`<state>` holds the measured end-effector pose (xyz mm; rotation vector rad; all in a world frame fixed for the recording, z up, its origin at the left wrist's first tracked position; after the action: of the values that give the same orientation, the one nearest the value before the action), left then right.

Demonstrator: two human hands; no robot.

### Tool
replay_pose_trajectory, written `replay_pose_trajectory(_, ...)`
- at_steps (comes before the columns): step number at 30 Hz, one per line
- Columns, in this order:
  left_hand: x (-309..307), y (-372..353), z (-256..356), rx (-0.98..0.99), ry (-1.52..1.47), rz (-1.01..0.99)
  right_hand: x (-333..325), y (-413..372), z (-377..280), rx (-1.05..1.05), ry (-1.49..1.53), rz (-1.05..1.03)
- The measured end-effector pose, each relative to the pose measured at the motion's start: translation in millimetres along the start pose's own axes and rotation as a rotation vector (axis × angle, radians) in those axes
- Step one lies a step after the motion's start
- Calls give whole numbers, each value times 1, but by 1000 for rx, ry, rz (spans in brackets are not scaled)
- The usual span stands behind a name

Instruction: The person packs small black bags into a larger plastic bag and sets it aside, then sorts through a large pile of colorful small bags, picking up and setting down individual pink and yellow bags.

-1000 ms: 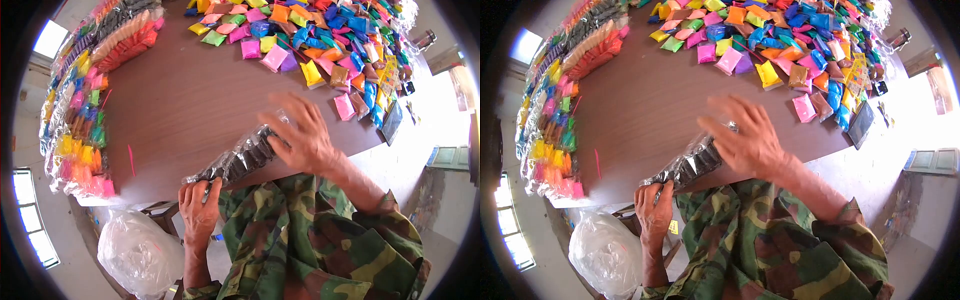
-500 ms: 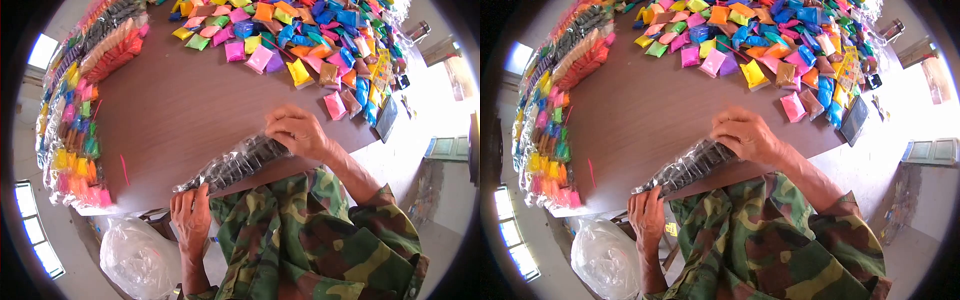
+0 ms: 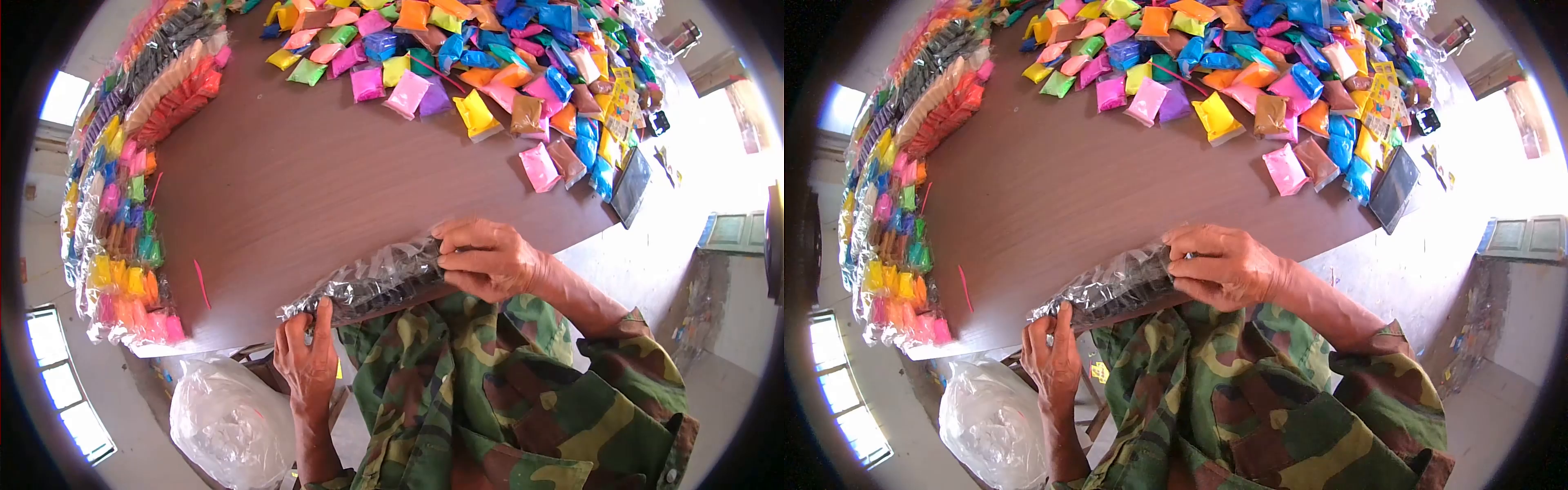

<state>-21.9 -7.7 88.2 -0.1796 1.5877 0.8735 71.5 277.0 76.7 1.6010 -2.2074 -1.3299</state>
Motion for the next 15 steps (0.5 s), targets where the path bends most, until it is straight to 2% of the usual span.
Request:
replay_pose_trajectory(2,0,0,1,0,26,7,-1,1,-7,35,26,-58)
replay_pose_trajectory(15,1,-4,-2,35,48,16,10,-4,-11,-39,-151,-84)
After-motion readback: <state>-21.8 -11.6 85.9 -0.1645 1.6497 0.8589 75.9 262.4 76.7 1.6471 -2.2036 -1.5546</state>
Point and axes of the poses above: each hand's wrist, its own y-axis towards the middle knuckle, its own x-axis out of the palm, z = x × y, the point moved 8 cm from there along y, towards the middle knuckle, and after that the axes turned 10 degrees about z, right-handed, at the moved point
